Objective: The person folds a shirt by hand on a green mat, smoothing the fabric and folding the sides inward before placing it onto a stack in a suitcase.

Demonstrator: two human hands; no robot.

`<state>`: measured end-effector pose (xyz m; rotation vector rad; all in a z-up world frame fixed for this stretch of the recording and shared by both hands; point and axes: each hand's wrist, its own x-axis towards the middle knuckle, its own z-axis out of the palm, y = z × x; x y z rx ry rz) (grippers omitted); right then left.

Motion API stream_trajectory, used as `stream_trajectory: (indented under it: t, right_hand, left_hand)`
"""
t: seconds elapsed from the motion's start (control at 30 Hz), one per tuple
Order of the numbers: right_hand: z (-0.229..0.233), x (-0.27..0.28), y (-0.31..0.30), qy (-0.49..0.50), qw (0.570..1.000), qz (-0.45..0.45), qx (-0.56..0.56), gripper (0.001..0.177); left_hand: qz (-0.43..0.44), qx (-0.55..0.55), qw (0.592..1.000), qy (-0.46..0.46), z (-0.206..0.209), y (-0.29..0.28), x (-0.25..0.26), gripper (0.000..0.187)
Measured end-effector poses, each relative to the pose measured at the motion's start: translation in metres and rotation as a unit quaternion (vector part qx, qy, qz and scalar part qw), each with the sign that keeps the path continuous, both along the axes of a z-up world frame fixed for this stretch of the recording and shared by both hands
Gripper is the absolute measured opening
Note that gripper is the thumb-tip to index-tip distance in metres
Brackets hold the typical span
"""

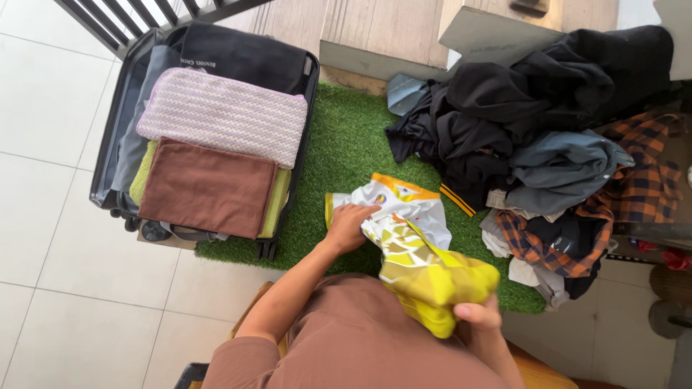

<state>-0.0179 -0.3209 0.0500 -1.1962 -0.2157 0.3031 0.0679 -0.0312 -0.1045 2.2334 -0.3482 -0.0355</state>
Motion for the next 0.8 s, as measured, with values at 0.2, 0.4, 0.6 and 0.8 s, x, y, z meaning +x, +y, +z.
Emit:
stream_trajectory:
  t: [0.2,0.4,0.6,0.8]
  right_hand:
    - [0.007,0.011,-0.017,-0.051,0.991,-0.045,0.117,0.076]
    - [0.004,0.017,-0.022,-0.055,0.985,-0.066,0.150,0.067]
    - [0.007,0.030,-0.027,-0.106,0.974,-0.046,0.197,0.046]
    - [0.014,0.038,-0.060,-0.083,0.963,-0.151,0.207,0.063]
  left_hand:
    - [0.082,-0.043,0.996,0.015,-0.014,0.013,0.008,0.067]
    - [0.153,-0.156,0.974,-0.052,0.007,0.030,0.020,0.097]
    - [0.186,-0.173,0.959,-0.124,0.040,0.050,0.026,0.108]
    - [0.186,-0.151,0.953,-0.188,0.079,0.074,0.022,0.087]
